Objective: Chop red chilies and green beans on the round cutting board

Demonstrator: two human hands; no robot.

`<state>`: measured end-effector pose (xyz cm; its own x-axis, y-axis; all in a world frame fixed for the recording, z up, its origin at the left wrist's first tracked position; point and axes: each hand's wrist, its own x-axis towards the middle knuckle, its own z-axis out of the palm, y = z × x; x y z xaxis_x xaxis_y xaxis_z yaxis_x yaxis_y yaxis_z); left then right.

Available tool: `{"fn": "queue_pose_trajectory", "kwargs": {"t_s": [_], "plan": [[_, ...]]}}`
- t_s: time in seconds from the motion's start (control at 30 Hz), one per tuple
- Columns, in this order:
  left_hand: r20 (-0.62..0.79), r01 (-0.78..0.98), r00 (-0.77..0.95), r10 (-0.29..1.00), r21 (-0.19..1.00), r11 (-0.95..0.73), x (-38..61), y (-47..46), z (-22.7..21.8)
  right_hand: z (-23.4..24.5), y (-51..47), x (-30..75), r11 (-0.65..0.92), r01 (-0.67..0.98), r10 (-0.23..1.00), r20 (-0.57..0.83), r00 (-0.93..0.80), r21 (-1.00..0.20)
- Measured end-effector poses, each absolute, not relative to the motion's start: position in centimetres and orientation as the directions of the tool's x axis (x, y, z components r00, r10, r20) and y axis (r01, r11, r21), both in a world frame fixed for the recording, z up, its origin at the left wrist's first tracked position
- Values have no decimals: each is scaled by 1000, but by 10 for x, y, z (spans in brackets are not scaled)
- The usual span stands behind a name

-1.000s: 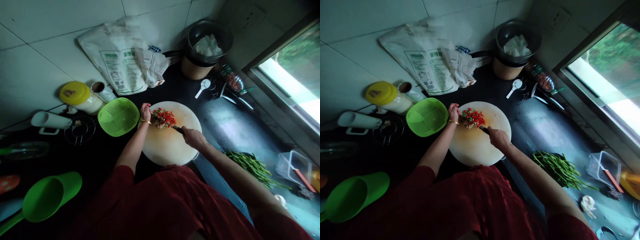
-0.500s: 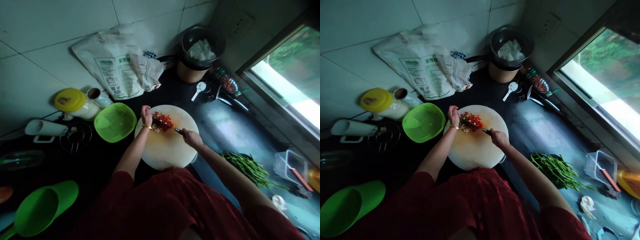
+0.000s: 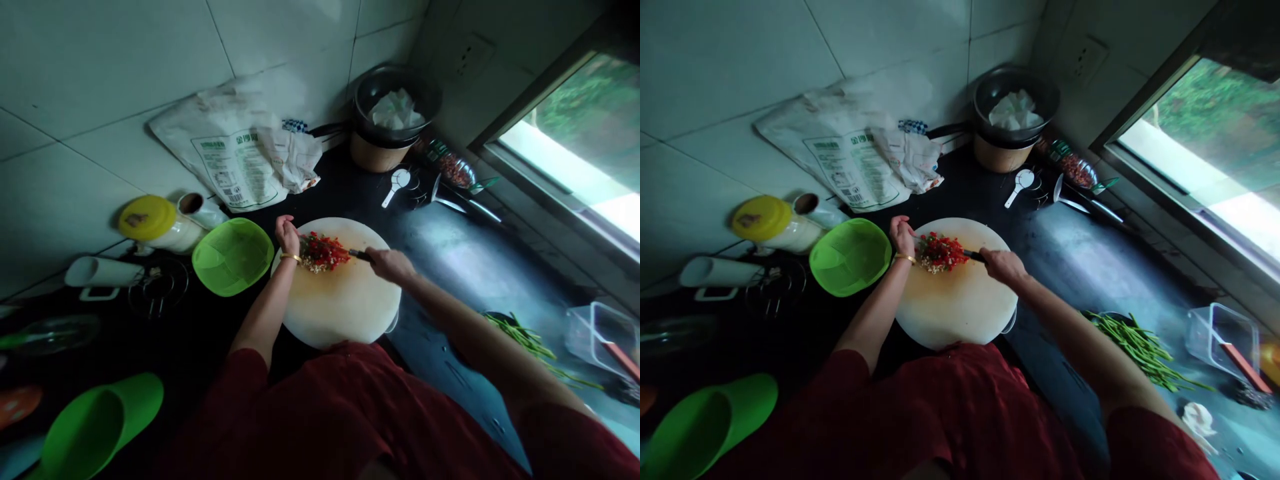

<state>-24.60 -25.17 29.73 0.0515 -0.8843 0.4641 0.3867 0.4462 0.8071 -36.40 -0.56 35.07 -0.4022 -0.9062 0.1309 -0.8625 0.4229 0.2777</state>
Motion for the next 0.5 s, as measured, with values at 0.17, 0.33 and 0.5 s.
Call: {"fn": "queue_pose_trajectory", "kwargs": {"t_s": [0.17, 0.33, 0.5], "plan": [[361, 374, 78, -929, 854, 362, -257, -263, 292, 385, -28, -387, 397, -842, -916, 92, -391, 365], [410, 360, 88, -908, 837, 413, -262, -249, 286, 373, -35, -408, 446, -821, -892, 101, -441, 357], [341, 398, 89, -936, 849, 347, -259, -248, 292, 364, -30, -401, 426, -833, -902, 98, -419, 353]]}}
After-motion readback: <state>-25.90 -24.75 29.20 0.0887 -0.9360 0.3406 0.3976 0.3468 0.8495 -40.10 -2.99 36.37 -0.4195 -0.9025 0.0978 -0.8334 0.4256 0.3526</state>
